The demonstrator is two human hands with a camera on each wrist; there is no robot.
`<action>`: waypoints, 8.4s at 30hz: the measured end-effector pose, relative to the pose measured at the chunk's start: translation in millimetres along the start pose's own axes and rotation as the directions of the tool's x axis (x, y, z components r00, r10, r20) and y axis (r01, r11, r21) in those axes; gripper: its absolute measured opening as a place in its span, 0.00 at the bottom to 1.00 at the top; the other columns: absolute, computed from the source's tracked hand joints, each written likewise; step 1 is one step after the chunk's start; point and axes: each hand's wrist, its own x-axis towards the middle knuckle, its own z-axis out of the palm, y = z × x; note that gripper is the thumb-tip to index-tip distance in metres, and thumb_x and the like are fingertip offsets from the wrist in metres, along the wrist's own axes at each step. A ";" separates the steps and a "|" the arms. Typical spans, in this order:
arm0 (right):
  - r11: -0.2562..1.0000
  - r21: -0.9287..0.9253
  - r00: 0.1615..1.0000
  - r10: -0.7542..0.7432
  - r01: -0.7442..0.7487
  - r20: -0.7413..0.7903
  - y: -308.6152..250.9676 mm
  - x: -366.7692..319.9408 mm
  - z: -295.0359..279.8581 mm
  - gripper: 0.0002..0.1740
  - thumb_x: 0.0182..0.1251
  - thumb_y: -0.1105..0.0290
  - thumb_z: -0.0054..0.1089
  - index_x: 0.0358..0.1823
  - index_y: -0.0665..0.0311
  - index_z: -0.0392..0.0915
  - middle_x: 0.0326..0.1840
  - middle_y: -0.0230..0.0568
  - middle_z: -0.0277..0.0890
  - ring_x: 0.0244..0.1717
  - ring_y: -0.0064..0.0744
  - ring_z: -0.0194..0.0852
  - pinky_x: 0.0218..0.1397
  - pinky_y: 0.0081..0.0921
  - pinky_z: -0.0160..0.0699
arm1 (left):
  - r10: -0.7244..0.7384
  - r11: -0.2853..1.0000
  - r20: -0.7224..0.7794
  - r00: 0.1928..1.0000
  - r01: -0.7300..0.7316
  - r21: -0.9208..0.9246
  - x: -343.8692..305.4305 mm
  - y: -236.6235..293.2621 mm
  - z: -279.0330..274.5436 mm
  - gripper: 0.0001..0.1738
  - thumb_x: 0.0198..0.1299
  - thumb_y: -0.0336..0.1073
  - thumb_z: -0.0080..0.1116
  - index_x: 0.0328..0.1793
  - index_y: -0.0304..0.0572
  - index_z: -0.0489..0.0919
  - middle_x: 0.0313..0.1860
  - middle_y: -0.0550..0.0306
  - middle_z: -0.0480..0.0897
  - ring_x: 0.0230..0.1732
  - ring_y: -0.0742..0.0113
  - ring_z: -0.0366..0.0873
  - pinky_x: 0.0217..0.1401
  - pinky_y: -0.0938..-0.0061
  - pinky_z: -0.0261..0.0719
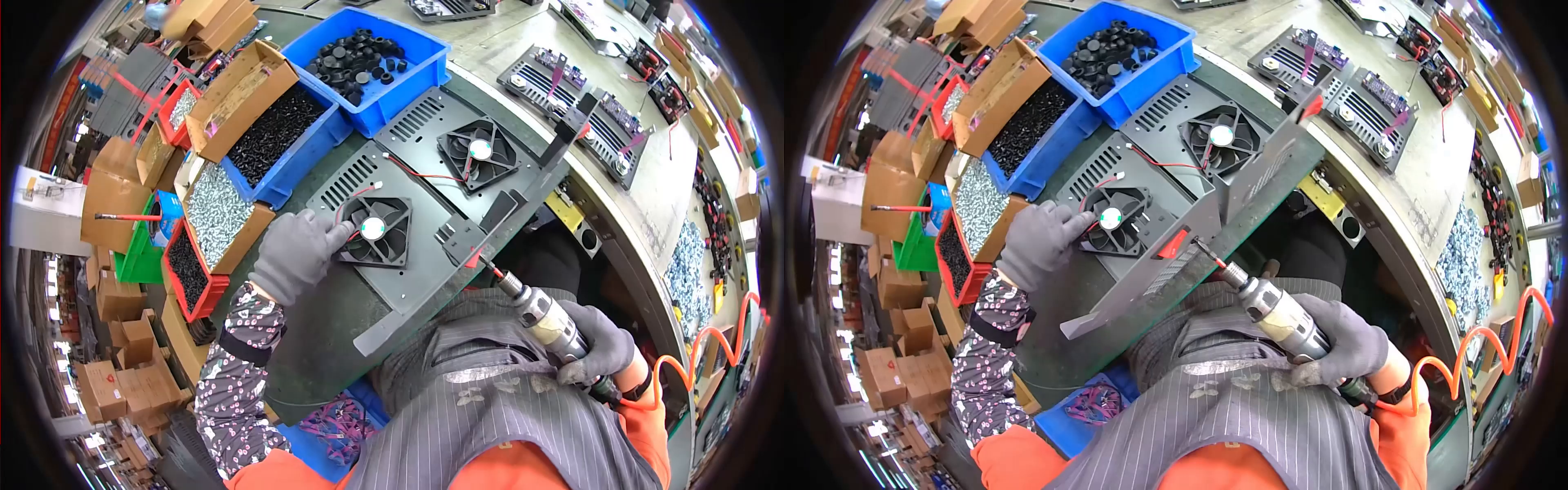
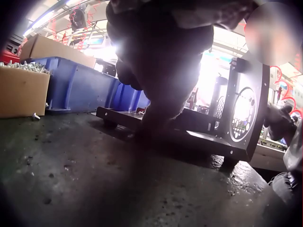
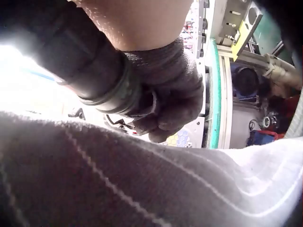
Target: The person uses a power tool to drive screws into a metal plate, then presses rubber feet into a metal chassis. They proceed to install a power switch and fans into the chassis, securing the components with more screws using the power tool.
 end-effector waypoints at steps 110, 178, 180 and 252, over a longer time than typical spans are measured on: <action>0.989 0.147 0.992 0.013 -0.031 0.126 6.2 -13.0 54.4 0.32 0.47 0.62 0.76 0.49 0.67 0.67 0.24 0.33 0.74 0.18 0.20 0.74 0.21 0.19 0.75 | -0.721 0.293 -0.088 0.688 0.187 -0.938 -12.8 159.3 52.4 0.20 0.47 0.28 0.70 0.47 0.31 0.77 0.41 0.53 0.83 0.39 0.68 0.80 0.45 0.72 0.79; 0.926 -0.165 0.924 -0.295 0.339 0.242 45.8 22.7 76.0 0.32 0.47 0.57 0.69 0.51 0.65 0.70 0.33 0.44 0.78 0.35 0.38 0.79 0.39 0.32 0.76 | -0.555 -0.228 0.445 0.703 0.386 -0.894 -57.2 153.2 2.4 0.25 0.61 0.55 0.54 0.28 0.38 0.74 0.18 0.67 0.69 0.18 0.83 0.60 0.20 0.85 0.54; 0.924 -0.170 0.925 -0.299 0.342 0.235 45.6 20.3 75.5 0.32 0.47 0.57 0.69 0.52 0.65 0.70 0.33 0.44 0.78 0.35 0.38 0.79 0.39 0.32 0.76 | -0.506 -0.231 0.453 0.734 0.391 -0.891 -58.5 149.7 -1.8 0.25 0.62 0.55 0.54 0.29 0.38 0.75 0.19 0.68 0.70 0.19 0.83 0.61 0.20 0.85 0.54; 0.968 -0.206 0.956 -0.082 0.144 0.282 37.1 15.4 62.8 0.41 0.48 0.48 0.69 0.58 0.68 0.67 0.41 0.52 0.78 0.43 0.45 0.78 0.48 0.35 0.75 | -0.425 -0.566 0.537 0.729 0.249 -0.786 -52.0 161.5 1.9 0.16 0.65 0.40 0.54 0.49 0.33 0.74 0.20 0.68 0.69 0.17 0.84 0.58 0.17 0.87 0.53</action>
